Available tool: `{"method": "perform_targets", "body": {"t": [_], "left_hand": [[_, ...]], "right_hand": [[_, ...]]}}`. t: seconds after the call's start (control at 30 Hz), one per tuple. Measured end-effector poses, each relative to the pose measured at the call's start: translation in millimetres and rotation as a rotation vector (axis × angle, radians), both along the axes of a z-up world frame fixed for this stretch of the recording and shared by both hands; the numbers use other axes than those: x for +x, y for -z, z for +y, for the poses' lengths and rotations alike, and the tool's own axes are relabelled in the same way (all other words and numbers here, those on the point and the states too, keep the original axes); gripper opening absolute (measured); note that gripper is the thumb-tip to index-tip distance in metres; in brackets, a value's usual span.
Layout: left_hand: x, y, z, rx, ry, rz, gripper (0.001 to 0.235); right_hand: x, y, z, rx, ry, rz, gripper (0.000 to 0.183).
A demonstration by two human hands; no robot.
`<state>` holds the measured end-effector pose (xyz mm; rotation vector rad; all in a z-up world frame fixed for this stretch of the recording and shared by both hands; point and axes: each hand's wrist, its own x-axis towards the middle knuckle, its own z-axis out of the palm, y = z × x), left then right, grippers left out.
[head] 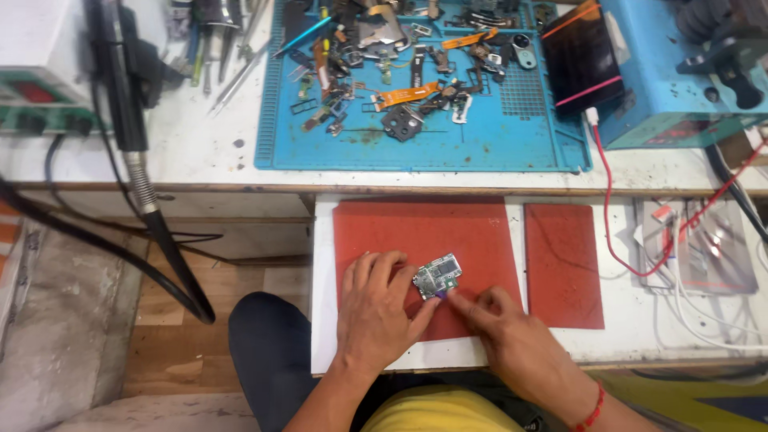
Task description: The person uses a small brush to clean a circuit board placed on a red mat. They then use a hot air gun to apply heat to the board, moving the nozzle over various components while holding the board steady with their other hand.
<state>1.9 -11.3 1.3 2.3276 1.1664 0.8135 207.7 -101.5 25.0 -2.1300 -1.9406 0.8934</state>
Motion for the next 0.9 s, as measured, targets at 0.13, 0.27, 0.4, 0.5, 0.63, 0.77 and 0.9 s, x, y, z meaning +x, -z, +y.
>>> {"method": "perform_targets", "body": {"t": [0.13,0.27,0.4,0.5,0.63,0.77,0.9], "left_hand": [[5,1,-1,-0.03,0.004,0.004,0.044],[1,1,0,-0.015,0.008,0.01,0.046],[3,2,-1,-0.008,-0.007,-0.01,0.052],[2,3,-1,-0.036,-0.02,-0.052,0.061],[-1,5,-2,-0.058,-0.038,-0.05,0.061],[3,6,0,-0.058,-0.02,-0.05,0.058],[-2,5,-1,-0.023,-0.015,-0.025,0.053]], "right_hand": [[3,-10,-8,0.09,0.079,-0.05,0.069],[-5,-7,-6,0.14,0.094,-0.022,0.067],[-4,3,-3,0.114,-0.113,0.03,0.061],[2,6,3,0.083,0.027,-0.163,0.07],[4,2,9,0.112,-0.044,-0.071,0.074],[0,-4,6,0.18,0.009,-0.129,0.067],[-4,-4,7,0.161,-0.097,0.017,0.062]]}}
